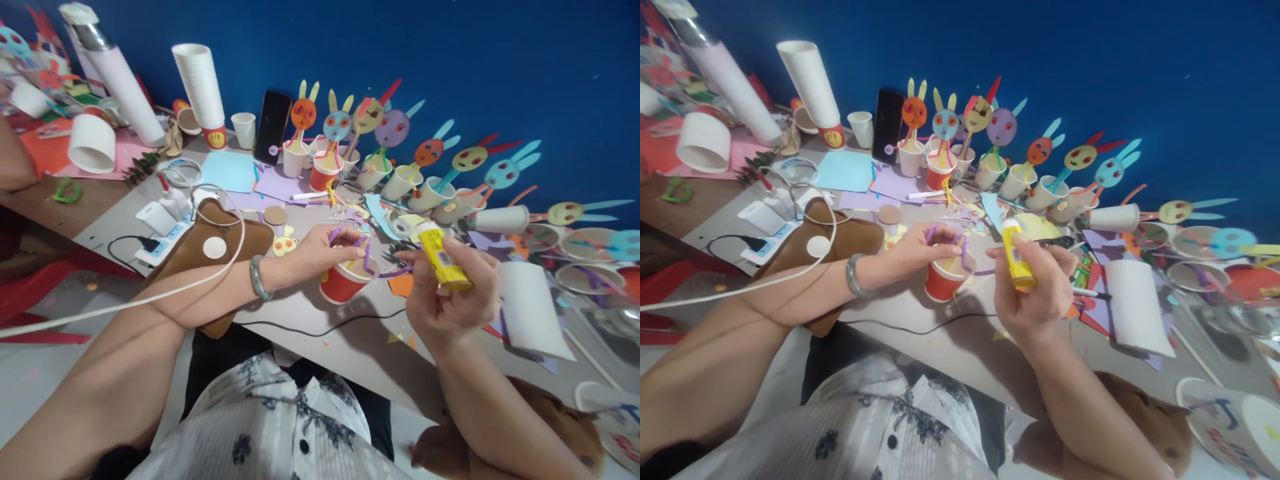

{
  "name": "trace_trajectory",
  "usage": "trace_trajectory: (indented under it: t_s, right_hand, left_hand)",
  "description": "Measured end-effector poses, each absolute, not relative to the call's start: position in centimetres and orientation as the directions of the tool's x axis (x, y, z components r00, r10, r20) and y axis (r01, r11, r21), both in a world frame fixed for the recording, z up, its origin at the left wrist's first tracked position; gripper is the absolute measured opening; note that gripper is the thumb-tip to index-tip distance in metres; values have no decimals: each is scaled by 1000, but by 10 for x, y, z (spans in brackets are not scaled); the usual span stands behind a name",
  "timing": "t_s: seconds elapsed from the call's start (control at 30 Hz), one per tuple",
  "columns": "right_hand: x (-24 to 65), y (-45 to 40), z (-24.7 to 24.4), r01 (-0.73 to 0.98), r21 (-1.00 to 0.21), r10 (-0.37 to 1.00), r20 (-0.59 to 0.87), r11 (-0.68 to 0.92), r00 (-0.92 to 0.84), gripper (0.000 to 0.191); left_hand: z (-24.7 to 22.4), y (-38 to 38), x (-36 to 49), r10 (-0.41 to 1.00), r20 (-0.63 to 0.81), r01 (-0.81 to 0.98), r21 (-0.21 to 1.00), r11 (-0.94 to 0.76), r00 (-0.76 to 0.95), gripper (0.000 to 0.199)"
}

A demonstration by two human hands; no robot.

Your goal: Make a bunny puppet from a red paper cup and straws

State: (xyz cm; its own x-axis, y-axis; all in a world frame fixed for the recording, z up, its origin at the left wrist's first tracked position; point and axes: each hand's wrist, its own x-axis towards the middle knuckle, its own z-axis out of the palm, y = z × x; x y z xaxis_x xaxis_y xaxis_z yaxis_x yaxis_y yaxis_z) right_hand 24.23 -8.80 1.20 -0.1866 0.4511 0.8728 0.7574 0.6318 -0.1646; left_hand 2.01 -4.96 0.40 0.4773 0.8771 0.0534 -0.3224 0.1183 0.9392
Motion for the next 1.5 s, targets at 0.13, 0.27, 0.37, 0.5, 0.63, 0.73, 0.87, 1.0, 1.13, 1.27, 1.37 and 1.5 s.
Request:
trace_trajectory:
  t_s: [0.13, 0.27, 0.37, 0.5, 0.63, 0.73, 0.87, 1.0, 1.13, 1.27, 1.37, 1.5]
  right_hand:
    - [232, -91, 21, 754, -134, 432, 877, 643, -212, 45]
    - [225, -96, 27, 792, -131, 540, 795, 596, -274, 46]
    - [224, -97, 24, 810, -90, 543, 784, 580, -302, 49]
    - [222, -98, 19, 820, -87, 540, 790, 566, -289, 42]
    - [221, -101, 20, 816, -149, 592, 761, 558, -265, 38]
    - [221, -104, 22, 811, -212, 635, 737, 545, -233, 38]
    - [222, -104, 21, 811, -255, 653, 732, 527, -195, 38]
    - [220, -104, 19, 804, -277, 645, 746, 526, -165, 39]
    - [219, -105, 17, 803, -312, 660, 740, 509, -131, 36]
    - [219, -105, 16, 795, -328, 660, 742, 510, -118, 35]
    - [218, -104, 16, 785, -335, 650, 752, 521, -111, 37]
    - [219, -105, 15, 777, -340, 641, 760, 530, -104, 37]
  left_hand:
    - [2, -48, 21, 884, 90, -348, 934, 85, 458, 47]
    - [-1, -48, 23, 882, 128, -330, 943, 33, 453, 46]
    - [-2, -48, 24, 878, 150, -301, 954, -7, 455, 44]
    - [-6, -48, 25, 865, 198, -308, 950, -53, 462, 42]
    - [-11, -48, 27, 848, 212, -329, 943, -48, 486, 41]
    - [-11, -49, 27, 847, 197, -328, 944, -28, 494, 39]
    - [-8, -51, 27, 857, 174, -322, 947, -9, 485, 40]
    - [-5, -52, 26, 868, 169, -316, 949, -14, 467, 42]
    - [-1, -53, 25, 875, 132, -299, 954, 15, 465, 40]
    - [0, -53, 25, 876, 90, -309, 948, 70, 475, 39]
    - [0, -53, 26, 864, 68, -312, 944, 106, 499, 40]
    - [1, -55, 26, 855, 48, -298, 946, 127, 517, 40]
